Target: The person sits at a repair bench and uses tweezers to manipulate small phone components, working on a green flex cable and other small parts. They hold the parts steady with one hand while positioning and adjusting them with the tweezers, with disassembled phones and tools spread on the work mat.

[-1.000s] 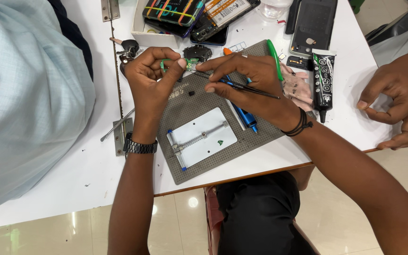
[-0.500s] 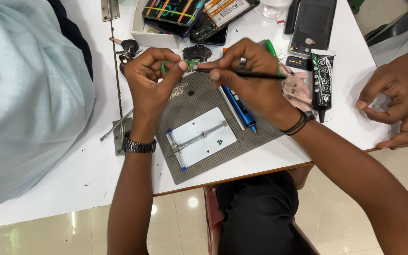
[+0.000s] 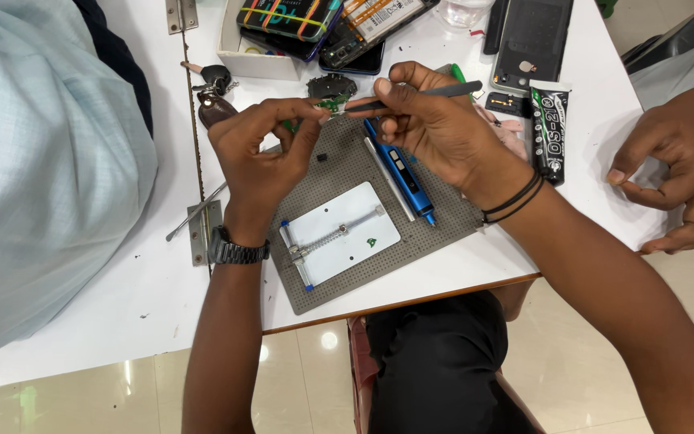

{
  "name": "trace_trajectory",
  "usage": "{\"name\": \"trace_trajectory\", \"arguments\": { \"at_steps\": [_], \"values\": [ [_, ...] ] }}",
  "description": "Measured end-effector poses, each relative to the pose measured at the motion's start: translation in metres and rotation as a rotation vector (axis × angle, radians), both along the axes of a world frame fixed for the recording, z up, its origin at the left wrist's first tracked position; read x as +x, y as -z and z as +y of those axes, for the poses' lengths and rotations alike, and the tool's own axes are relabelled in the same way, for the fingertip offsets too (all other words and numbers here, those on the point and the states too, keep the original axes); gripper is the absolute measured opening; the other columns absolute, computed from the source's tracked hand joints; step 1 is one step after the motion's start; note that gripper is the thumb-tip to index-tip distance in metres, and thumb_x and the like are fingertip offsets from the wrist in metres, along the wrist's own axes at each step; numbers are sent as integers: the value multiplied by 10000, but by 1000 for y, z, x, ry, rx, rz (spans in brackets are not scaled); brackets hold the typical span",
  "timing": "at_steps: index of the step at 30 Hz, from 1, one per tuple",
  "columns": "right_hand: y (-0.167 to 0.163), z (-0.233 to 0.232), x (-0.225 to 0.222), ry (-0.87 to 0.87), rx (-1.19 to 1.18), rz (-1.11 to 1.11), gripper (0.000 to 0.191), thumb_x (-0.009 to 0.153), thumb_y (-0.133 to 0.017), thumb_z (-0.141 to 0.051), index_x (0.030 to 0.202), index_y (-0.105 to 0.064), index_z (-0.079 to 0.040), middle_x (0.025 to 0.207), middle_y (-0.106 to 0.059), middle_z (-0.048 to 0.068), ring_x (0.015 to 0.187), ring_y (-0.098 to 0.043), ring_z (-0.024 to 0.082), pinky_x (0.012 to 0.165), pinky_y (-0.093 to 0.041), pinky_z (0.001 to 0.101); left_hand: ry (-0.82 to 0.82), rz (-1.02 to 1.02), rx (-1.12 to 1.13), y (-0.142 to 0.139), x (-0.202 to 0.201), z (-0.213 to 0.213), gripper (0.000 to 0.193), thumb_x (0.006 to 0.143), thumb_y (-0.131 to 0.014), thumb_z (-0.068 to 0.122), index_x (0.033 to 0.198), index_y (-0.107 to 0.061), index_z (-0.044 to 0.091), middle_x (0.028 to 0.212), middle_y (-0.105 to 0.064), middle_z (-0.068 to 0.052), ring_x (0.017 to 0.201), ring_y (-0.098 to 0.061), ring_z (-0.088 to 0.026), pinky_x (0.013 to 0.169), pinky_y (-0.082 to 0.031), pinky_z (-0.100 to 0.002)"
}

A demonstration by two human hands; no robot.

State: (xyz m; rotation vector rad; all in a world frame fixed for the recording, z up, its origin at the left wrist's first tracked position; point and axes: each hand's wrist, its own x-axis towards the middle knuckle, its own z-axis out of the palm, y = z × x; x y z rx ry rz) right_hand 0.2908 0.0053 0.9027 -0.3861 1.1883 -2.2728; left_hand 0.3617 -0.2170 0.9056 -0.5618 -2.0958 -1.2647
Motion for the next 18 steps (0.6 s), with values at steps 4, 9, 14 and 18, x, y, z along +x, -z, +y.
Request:
{"name": "trace_trajectory", "arguments": {
  "at_steps": [4,9,14,18],
  "values": [
    [1,1,-2,-30,-8,-34,129,1010,-709,-147,1010,-587,-104,1022,-765,169,713,-649,84,646,-553,201,-31,38,-40,-2,1,2,75,970,-799,-25,1010,-762,26,971,-782,-80,668,-661,-70,554,-459,-203],
    [2,1,-2,-19,7,-73,119,1001,-712,-153,1001,-600,-112,996,-762,146,700,-632,68,649,-555,199,-31,55,-71,-1,0,1,85,966,-798,-29,1001,-762,39,997,-783,-91,692,-685,-83,552,-476,-206],
    [1,0,-2,-25,27,-113,135,1002,-718,-172,994,-591,-125,1001,-763,153,680,-623,66,648,-555,192,-42,99,-110,-1,1,2,119,954,-783,-68,961,-751,46,1041,-789,-96,716,-695,-95,591,-507,-213],
    [0,1,-3,-40,74,-116,160,991,-721,-210,1011,-597,-110,998,-763,176,659,-632,61,653,-568,198,-72,93,-125,-2,3,5,174,888,-758,-129,882,-738,43,1013,-792,-97,663,-679,-90,567,-495,-217]
  ]
}}
